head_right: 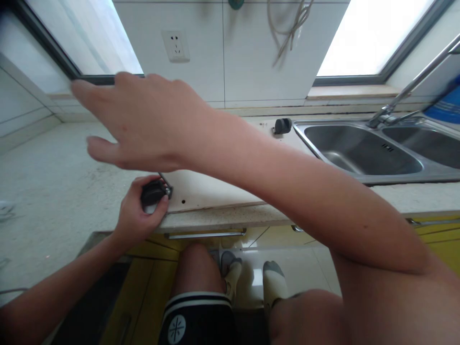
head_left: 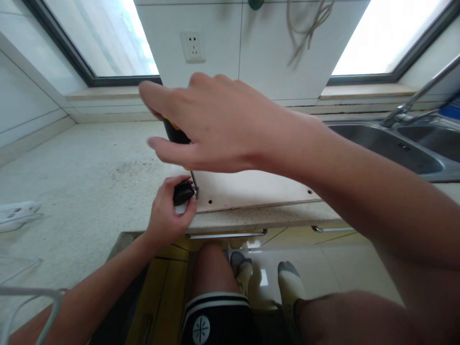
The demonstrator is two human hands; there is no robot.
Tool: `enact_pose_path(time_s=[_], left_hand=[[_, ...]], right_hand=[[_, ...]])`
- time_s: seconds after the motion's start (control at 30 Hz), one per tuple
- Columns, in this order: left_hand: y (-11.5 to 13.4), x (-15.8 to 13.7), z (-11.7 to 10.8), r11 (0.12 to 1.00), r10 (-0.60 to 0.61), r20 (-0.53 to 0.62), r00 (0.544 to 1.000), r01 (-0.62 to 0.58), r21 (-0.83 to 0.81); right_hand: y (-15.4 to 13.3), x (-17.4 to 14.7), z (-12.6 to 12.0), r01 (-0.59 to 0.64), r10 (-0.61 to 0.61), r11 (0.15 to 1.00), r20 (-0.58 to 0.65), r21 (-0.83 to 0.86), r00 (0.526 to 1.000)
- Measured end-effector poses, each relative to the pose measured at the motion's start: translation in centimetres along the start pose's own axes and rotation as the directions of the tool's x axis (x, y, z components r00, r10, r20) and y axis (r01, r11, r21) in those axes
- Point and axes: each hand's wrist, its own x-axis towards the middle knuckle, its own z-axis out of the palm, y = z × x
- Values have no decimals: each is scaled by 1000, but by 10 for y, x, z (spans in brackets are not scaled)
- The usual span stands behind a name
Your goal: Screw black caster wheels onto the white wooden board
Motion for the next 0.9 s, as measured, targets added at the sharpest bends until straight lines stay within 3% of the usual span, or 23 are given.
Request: enact_pose_path(time_s=[0.07, 0.2, 0.3, 0.43, 0.57, 0.7, 0.83, 0.9], left_hand=[[0, 0, 0, 1000, -14, 4, 1000, 14, 1], [0, 0, 0, 1000, -15, 6, 1000, 15, -1], [1, 0, -1, 999, -34, 16, 999, 34, -10], [1, 0, 0, 998, -53, 14, 998, 54, -15], [2, 1, 0, 998, -62, 15, 998, 63, -26], [1, 0, -1, 998, -56, 13, 998, 56, -20], [1, 0, -1, 998, -63, 16, 998, 63, -15], [2, 1, -1, 999, -46, 17, 999, 47, -20]], right_hand=[[-1, 0, 0, -92, 90, 995, -40, -45, 995], [-1, 2, -1, -37, 36, 999, 12, 19, 999], [1, 2, -1, -126, 124, 991, -33, -54, 992], [6, 0, 1, 6, -5, 999, -34, 48, 999], [8, -3, 2, -69, 72, 997, -75, 34, 995], [6, -2, 1, 42, -35, 989, -58, 141, 998], [4, -1, -1, -78, 84, 995, -101, 61, 991], [5, -2, -3, 10, 2, 993, -100, 121, 995]])
